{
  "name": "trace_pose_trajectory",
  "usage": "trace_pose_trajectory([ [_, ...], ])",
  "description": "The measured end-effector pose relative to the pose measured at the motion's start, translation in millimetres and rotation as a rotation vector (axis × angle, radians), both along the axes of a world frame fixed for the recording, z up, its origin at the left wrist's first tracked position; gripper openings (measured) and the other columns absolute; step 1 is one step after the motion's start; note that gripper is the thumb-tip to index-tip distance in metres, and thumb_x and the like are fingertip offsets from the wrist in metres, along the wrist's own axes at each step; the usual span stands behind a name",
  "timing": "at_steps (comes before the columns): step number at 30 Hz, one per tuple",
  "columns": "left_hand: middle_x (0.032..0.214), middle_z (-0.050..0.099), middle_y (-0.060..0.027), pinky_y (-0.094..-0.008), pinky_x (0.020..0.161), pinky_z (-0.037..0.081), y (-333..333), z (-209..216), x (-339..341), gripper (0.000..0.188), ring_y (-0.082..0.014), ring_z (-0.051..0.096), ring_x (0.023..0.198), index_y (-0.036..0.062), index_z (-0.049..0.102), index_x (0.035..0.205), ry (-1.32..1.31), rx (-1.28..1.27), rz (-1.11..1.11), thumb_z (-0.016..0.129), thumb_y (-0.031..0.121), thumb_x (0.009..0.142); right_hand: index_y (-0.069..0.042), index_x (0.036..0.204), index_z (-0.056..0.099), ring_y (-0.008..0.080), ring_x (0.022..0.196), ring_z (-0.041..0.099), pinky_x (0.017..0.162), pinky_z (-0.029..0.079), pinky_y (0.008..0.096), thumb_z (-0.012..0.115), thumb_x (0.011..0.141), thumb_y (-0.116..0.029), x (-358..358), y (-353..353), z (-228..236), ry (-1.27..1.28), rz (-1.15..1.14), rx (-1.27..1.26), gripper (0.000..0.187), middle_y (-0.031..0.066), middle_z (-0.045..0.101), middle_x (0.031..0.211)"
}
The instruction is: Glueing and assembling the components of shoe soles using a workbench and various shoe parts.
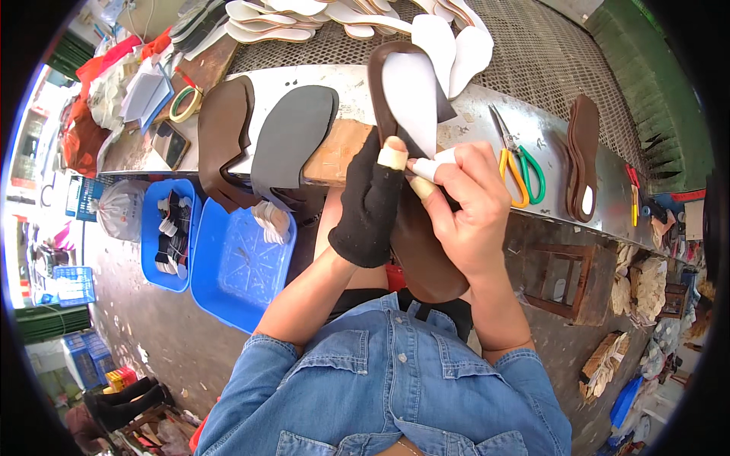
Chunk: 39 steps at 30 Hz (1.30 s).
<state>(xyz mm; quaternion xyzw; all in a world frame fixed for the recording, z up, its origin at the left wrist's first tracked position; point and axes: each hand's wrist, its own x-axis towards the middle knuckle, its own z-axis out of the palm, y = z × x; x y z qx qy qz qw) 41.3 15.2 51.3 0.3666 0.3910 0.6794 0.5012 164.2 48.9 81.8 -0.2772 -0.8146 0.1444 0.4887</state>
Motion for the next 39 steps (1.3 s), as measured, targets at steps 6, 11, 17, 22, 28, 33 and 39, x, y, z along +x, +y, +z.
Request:
trace_pose_trajectory([
  [6,0.081,0.063,-0.0129,-0.0310,0.067,0.047,-2,9,0,0.029,-0.0174,0.060,0.074,-0.0050,0.053,0.105,0.318,-0.005,0.046,0.050,0.018,0.087,0.001,0.084,0.063,0.0071,0.063,0.051,0.057,0.040,0.0205,0.067,0.078,-0.007,13,16,-3,0.398,-0.017,-0.560,0.010,-0.0001,0.059,0.072],
  [11,0.083,0.064,-0.0153,-0.0318,0.066,0.047,-3,6,-1,0.028,-0.0198,0.062,0.074,-0.0051,0.053,0.105,0.455,0.009,0.058,0.050,0.016,0.087,0.004,0.084,0.060,0.0076,0.061,0.050,0.054,0.038,0.0228,0.064,0.081,-0.005,15,25,-6,0.292,0.069,-0.640,0.010,0.0026,0.056,0.071],
  [17,0.084,0.064,-0.0127,-0.0308,0.067,0.047,-4,0,-2,0.028,-0.0176,0.061,0.075,-0.0045,0.054,0.107,0.397,-0.014,0.023,0.050,0.016,0.088,0.003,0.073,0.051,0.0156,0.055,0.042,0.053,0.035,0.0285,0.058,0.085,-0.007,6,6,-3,0.078,-0.165,-0.213,0.017,0.0075,0.044,0.064],
  [22,0.096,0.062,-0.0087,-0.0275,0.076,0.045,-13,5,-10,0.037,-0.0130,0.057,0.085,-0.0031,0.052,0.116,0.158,-0.101,-0.160,0.049,0.023,0.089,0.003,0.078,0.056,0.0130,0.058,0.047,0.054,0.037,0.0269,0.058,0.088,-0.014,20,9,-11,0.181,0.019,-0.403,0.019,0.0042,0.051,0.064],
  [28,0.094,0.062,-0.0083,-0.0269,0.077,0.044,-13,11,-5,0.040,-0.0120,0.054,0.087,-0.0027,0.052,0.116,0.310,-0.064,-0.170,0.053,0.027,0.088,0.003,0.092,0.058,0.0030,0.067,0.050,0.057,0.039,0.0186,0.059,0.088,-0.016,13,19,-7,0.364,0.225,-0.837,0.019,-0.0004,0.057,0.072],
  [33,0.095,0.061,-0.0077,-0.0263,0.080,0.042,-16,11,-9,0.040,-0.0119,0.053,0.090,-0.0018,0.052,0.116,0.348,-0.060,-0.184,0.051,0.031,0.091,0.000,0.100,0.054,0.0030,0.064,0.050,0.054,0.039,0.0180,0.062,0.086,-0.015,7,17,-12,0.508,0.406,-0.973,0.022,0.0004,0.057,0.078],
  [39,0.101,0.059,-0.0074,-0.0267,0.085,0.041,-19,-9,-11,0.046,-0.0124,0.052,0.095,-0.0015,0.052,0.115,0.145,-0.231,-0.019,0.047,0.039,0.094,-0.002,0.089,0.055,0.0030,0.058,0.045,0.049,0.035,0.0184,0.073,0.076,-0.014,26,-7,-15,0.163,0.077,-0.591,0.025,0.0004,0.055,0.071],
])
